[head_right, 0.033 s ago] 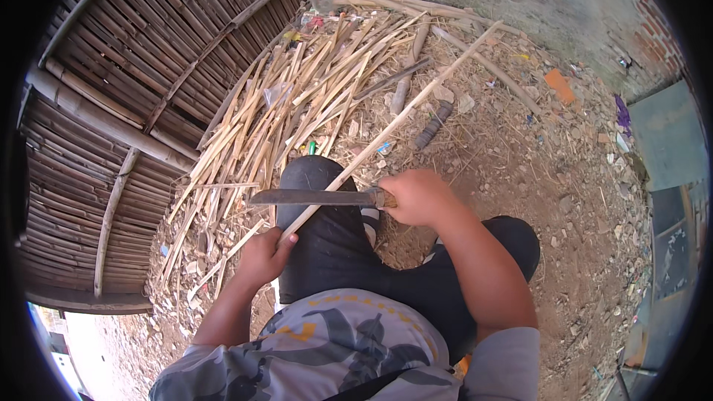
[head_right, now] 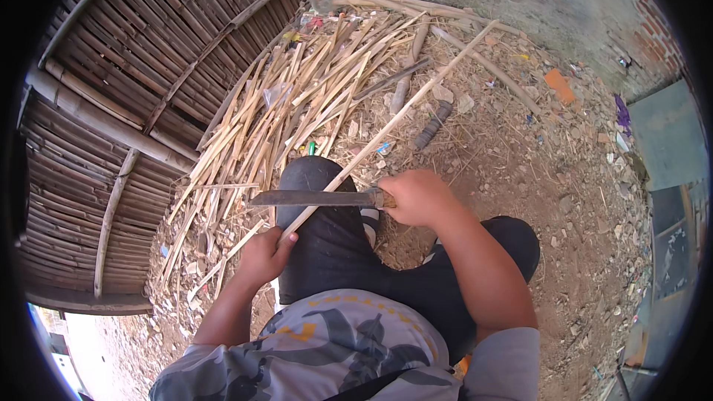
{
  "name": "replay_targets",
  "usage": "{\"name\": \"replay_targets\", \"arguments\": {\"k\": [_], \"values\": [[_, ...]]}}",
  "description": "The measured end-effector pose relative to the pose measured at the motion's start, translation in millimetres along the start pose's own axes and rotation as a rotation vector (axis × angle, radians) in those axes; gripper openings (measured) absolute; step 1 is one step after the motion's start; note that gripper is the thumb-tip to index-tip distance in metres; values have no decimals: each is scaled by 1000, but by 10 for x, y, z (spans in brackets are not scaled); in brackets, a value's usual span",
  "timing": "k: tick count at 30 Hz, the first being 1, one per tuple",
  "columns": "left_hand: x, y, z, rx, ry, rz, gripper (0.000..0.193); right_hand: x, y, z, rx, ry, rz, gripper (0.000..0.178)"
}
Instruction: The person shapes a thin strip of bamboo by shaving off excess material with a blade held in their right hand while supporting the strip with their left hand and lap.
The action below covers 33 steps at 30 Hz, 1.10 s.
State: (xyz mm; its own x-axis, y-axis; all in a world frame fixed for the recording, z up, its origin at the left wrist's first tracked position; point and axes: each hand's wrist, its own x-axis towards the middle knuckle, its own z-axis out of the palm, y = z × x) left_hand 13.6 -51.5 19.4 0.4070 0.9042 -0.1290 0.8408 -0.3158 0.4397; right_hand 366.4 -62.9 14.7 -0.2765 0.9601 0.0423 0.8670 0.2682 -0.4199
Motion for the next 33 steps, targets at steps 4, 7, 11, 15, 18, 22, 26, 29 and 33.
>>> {"name": "replay_targets", "arguments": {"k": [4, 7, 11, 15, 18, 22, 26, 29, 33], "values": [[28, 43, 34, 26, 17, 14, 51, 34, 210, 47, 38, 17, 110, 28], [45, 49, 48, 30, 13, 12, 51, 47, 177, 56, -8, -15, 113, 27], [27, 43, 55, 70, -2, -12, 50, 74, 4, 84, -37, -18, 76, 27], [46, 37, 66, 72, 12, 35, 49, 100, 354, 73, 9, 50, 265, 32], [62, 41, 65, 74, 25, 45, 49, 76, 384, 7, -23, 98, 278, 38], [50, 26, 95, 80, 11, 16, 49, 78, 101, 39, -74, -6, 133, 33], [45, -47, 106, 21, 19, 68, 49, 37, 207, -6, -45, 35, 174, 27], [48, 24, 81, 38, 33, 54, 49, 46, 483, -159, 39, 128, 342, 21], [57, 5, 26, 8, -13, 20, 46, 15, 364, -116, -80, 168, 270, 23]]}}
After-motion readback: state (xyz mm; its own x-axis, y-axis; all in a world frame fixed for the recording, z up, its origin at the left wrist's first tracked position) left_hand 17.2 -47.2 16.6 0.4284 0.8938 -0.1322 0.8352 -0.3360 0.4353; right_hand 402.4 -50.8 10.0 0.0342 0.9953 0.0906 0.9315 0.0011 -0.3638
